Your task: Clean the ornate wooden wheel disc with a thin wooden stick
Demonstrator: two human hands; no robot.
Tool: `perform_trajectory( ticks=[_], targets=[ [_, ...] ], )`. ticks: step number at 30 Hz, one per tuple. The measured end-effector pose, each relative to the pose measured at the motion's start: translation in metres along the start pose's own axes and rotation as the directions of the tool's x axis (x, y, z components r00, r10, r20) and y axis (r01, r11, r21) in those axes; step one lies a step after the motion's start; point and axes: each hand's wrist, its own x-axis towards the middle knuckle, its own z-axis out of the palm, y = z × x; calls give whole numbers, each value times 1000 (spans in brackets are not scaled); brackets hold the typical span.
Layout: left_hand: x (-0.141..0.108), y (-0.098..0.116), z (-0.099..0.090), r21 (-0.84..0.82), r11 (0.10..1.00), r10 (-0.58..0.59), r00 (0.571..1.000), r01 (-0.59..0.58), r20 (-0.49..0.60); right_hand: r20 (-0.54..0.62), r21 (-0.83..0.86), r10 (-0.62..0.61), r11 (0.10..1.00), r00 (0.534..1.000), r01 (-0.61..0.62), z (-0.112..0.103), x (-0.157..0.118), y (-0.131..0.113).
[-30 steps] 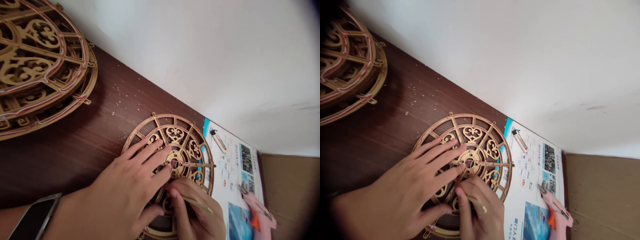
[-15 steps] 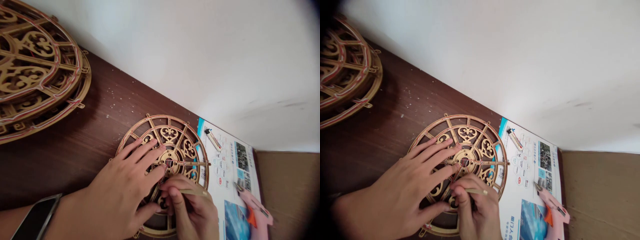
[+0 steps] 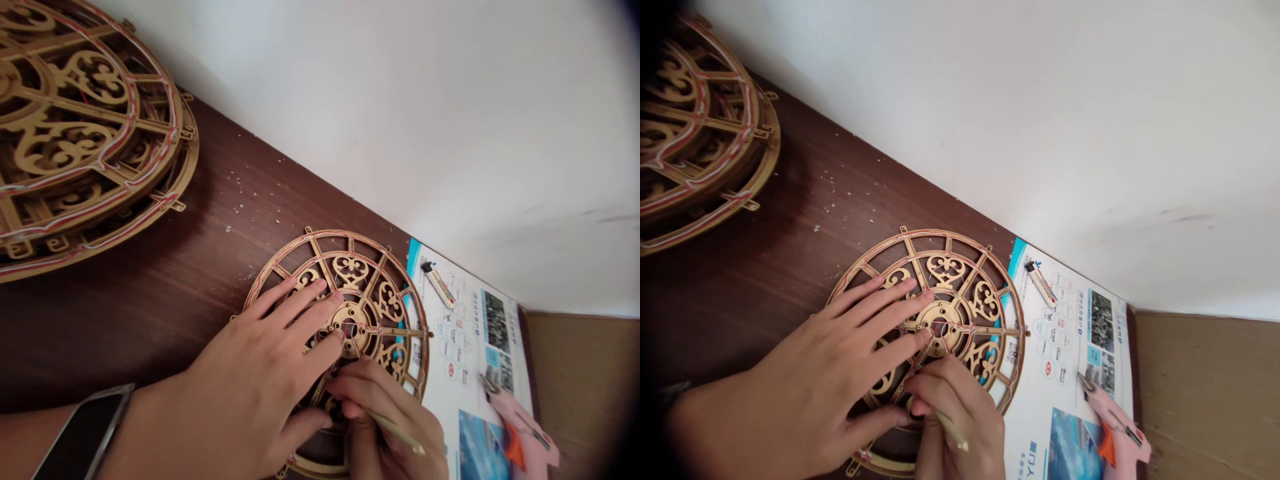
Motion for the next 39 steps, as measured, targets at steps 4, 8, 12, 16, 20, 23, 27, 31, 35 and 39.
perform_trajectory(
  ticks=[4,8,12,16,20,23,27,31,35,39],
  targets=[
    [0,0,1,5,1000,-4,1000,4,-31,16,63,37,997,999,-38,1,2,1],
    [1,0,2,-11,1000,-7,1000,7,-7,-32,173,101,980,994,-94,1,3,2],
    [2,-1,1,-21,1000,-9,1000,10,23,-76,160,149,978,986,-135,3,1,1],
    [2,0,0,-28,1000,-9,1000,10,11,-78,76,72,995,994,-66,5,2,1],
    [2,0,1,-17,1000,-7,1000,7,-9,-61,-20,26,999,998,-27,8,-1,1],
    [1,0,2,-11,1000,6,1000,-6,-9,-66,-131,26,991,997,-35,12,-7,-1],
    [1,0,2,-18,1000,-14,1000,13,-15,-43,-129,66,989,997,-71,14,-6,-5],
    [1,1,3,-35,999,-21,1000,20,-15,-42,-28,79,996,996,-80,13,3,-6],
    [3,0,3,-43,999,-27,999,28,17,-57,32,93,995,994,-91,12,4,-3],
    [2,-2,2,-27,1000,0,999,2,50,-162,121,187,978,969,-169,12,-2,-1]
  ],
)
